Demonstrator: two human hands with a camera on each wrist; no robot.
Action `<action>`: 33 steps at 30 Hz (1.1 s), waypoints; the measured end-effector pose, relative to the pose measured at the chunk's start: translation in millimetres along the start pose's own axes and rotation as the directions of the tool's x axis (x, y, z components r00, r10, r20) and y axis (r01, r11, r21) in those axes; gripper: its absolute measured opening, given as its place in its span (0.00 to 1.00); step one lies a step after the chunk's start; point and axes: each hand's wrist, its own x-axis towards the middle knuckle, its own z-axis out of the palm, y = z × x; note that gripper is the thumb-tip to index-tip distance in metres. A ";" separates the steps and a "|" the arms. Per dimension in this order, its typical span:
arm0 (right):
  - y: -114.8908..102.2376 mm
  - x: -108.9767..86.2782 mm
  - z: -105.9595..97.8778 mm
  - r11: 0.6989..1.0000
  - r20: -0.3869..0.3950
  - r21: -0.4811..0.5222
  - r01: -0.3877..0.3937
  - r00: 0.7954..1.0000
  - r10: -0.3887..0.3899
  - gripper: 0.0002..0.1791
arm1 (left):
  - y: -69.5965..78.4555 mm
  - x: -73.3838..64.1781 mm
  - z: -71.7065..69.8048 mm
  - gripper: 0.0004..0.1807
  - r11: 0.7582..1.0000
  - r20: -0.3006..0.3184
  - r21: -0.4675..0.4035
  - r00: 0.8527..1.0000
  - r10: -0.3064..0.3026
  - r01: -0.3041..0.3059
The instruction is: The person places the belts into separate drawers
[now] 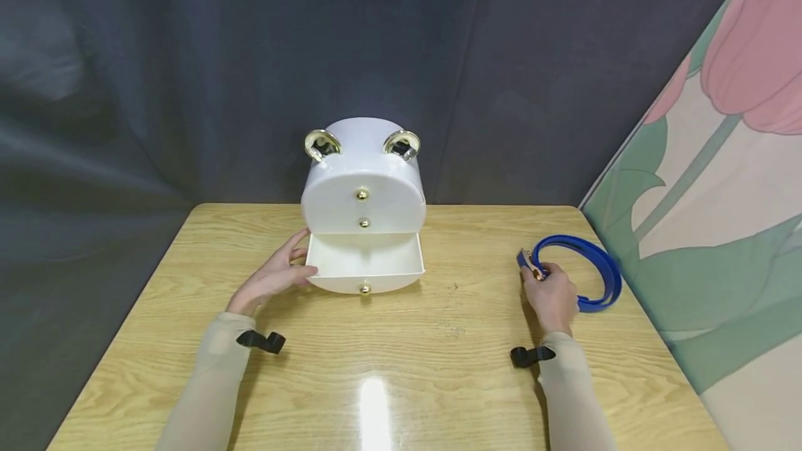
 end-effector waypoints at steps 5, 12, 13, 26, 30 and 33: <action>0.9 -0.8 2.3 1.000 -0.019 -0.002 0.031 0.999 -0.031 0.37 | -0.2 -0.4 0.5 0.54 1.000 0.000 0.003 1.000 0.000 0.000; 1.6 -2.6 1.6 0.995 -0.047 -0.008 0.097 0.994 -0.098 0.34 | -0.2 -1.4 0.3 0.54 1.000 0.012 -0.010 1.000 0.014 -0.014; 2.3 -2.8 1.3 0.994 -0.052 -0.007 0.107 0.993 -0.108 0.33 | 0.0 -1.7 0.1 0.54 1.000 0.012 -0.014 1.000 0.016 -0.016; 9.2 -5.0 -3.3 0.985 -0.038 -0.015 0.171 0.984 -0.171 0.30 | 0.5 -3.0 -2.7 0.53 1.000 0.023 -0.004 0.999 0.028 -0.027; 9.8 -7.1 -6.2 0.984 -0.024 -0.030 0.177 0.984 -0.177 0.30 | -0.6 -3.3 -2.8 0.53 1.000 0.032 -0.002 0.999 0.031 -0.031; 10.1 -8.7 -8.6 0.982 -0.021 -0.034 0.188 0.982 -0.189 0.30 | -1.0 -3.6 -3.1 0.53 0.999 0.036 0.000 0.999 0.032 -0.032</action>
